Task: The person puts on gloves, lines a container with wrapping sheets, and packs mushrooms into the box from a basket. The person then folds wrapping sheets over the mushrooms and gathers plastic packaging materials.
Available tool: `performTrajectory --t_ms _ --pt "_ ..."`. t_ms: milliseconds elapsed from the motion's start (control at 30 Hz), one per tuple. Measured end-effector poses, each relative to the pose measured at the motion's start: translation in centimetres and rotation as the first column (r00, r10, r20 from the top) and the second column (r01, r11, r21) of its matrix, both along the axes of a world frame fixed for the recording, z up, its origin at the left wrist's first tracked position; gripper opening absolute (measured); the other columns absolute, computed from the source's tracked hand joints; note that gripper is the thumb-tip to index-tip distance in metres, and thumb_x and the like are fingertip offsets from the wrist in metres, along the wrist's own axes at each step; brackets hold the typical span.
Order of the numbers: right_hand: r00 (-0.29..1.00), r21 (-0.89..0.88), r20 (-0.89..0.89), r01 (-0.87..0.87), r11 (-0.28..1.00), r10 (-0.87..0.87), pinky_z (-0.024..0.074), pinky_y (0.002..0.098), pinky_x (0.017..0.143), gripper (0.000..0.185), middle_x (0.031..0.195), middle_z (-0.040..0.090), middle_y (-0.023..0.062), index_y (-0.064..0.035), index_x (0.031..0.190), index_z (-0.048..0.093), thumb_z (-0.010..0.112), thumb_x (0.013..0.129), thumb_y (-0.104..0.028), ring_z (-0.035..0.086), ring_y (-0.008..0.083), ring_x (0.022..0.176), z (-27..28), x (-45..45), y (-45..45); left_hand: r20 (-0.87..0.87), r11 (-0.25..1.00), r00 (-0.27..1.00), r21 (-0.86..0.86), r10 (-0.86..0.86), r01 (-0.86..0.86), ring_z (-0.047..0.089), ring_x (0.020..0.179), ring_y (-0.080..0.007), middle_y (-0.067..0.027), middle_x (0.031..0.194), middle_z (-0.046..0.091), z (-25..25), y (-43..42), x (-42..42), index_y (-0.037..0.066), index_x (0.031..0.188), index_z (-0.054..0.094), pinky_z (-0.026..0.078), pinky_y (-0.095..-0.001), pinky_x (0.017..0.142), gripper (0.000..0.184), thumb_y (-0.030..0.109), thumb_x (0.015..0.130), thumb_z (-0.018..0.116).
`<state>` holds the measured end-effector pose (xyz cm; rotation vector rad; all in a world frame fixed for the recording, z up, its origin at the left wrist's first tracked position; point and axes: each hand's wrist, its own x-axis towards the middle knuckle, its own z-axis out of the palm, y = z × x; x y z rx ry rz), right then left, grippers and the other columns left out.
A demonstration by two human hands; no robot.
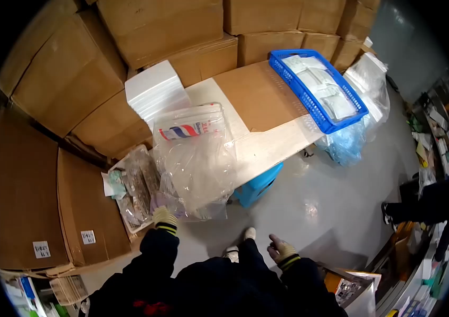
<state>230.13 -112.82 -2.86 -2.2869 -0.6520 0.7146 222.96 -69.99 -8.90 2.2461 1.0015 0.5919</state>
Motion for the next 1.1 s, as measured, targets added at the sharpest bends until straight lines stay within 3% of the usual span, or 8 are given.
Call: performTrajectory --t_ms 167,233,600,633,667,700,767,1100 --pt "0.662 0.278 -0.735 0.095 0.956 0.148 0.044 0.0236 0.086 0.048 0.113 0.057 0.0093 -0.003 0.131 0.041 0.056 0.085 -0.007 0.056 0.016 0.099 -2.2 3.3 6.4 0.152 0.455 0.854 -0.884 0.498 -0.108 0.058 0.079 -0.0274 -0.0128 0.101 0.053 -7.3 5.7 0.2 0.008 0.129 0.037 0.052 -0.0455 0.063 0.061 0.037 0.082 0.061" --pt "0.637 0.378 -0.658 -0.182 0.908 0.402 0.0408 0.0228 0.089 0.043 0.111 0.057 0.0064 -0.003 0.129 0.043 0.053 0.087 -0.006 0.056 0.0142 0.1 0.9 3.9 10.4 0.142 0.557 0.978 -0.83 0.156 0.031 0.057 0.065 -0.0202 -0.0124 0.092 0.057 3.5 2.0 1.1 0.009 0.131 0.03 0.05 -0.0333 0.05 0.059 -0.005 0.081 0.058" --pt "0.861 0.66 0.064 -0.416 0.626 0.505 0.0377 0.0401 0.096 0.038 0.122 0.048 0.0203 -0.0055 0.125 0.041 0.045 0.087 -0.008 0.047 0.0356 0.111 1.5 5.5 29.6 0.514 0.564 0.771 -0.787 0.376 0.251 0.053 0.064 -0.0121 -0.0027 0.075 0.054 18.0 -4.2 6.8 0.005 0.13 0.038 0.049 -0.0256 0.055 0.053 0.006 0.083 0.062" --pt "0.635 0.573 -0.702 0.237 0.785 0.321 0.0395 0.0398 0.094 0.037 0.121 0.049 0.0182 -0.0064 0.125 0.041 0.047 0.088 -0.01 0.049 0.0331 0.108 0.8 4.7 31.1 0.586 0.561 0.709 -0.763 0.393 0.32 0.053 0.064 -0.012 -0.003 0.077 0.055 17.7 -4.2 7.1 0.004 0.13 0.038 0.05 -0.026 0.057 0.054 0.007 0.082 0.062" --pt "-0.096 0.004 -0.992 0.609 0.793 0.079 0.0413 0.0395 0.092 0.037 0.119 0.05 0.0161 -0.0072 0.124 0.041 0.049 0.089 -0.012 0.051 0.0307 0.104 0.2 3.5 32.7 0.585 0.487 0.712 -0.786 0.387 0.381 0.053 0.066 -0.0118 -0.006 0.089 0.057 18.4 -4.6 7.1 0.002 0.129 0.039 0.049 -0.0255 0.059 0.054 0.007 0.082 0.064" --pt "-0.162 -0.048 -0.984 0.647 0.761 0.075 0.0416 0.0392 0.092 0.037 0.119 0.051 0.0161 -0.007 0.124 0.041 0.049 0.089 -0.012 0.051 0.0306 0.104 -1.0 4.7 33.8 0.541 0.541 0.756 -0.786 0.368 0.299 0.053 0.065 -0.0121 -0.0092 0.098 0.057 18.9 -5.0 7.6 0.001 0.13 0.037 0.048 -0.0257 0.059 0.057 0.011 0.081 0.065" --pt "0.078 0.209 -0.974 0.669 0.713 0.212 0.0422 0.0388 0.09 0.036 0.117 0.051 0.016 -0.0066 0.123 0.042 0.049 0.088 -0.012 0.052 0.0303 0.102 -0.9 8.2 35.7 0.564 0.719 0.812 -0.626 0.152 0.301 0.054 0.065 -0.0127 -0.0104 0.098 0.058 20.0 -5.3 7.8 0.001 0.133 0.031 0.048 -0.0252 0.059 0.066 0.016 0.081 0.067" --pt "0.729 0.59 -0.657 0.337 0.733 0.193 0.0453 0.0366 0.084 0.034 0.11 0.055 0.0155 -0.0046 0.12 0.045 0.051 0.087 -0.012 0.056 0.0292 0.094 3.1 18.9 41.8 0.726 0.202 0.68 -0.684 0.103 0.7 0.059 0.073 -0.0135 -0.0141 0.097 0.06 21.7 -4.4 9.0 0.013 0.142 0.01 0.051 -0.0286 0.07 0.078 0.001 0.083 0.06"
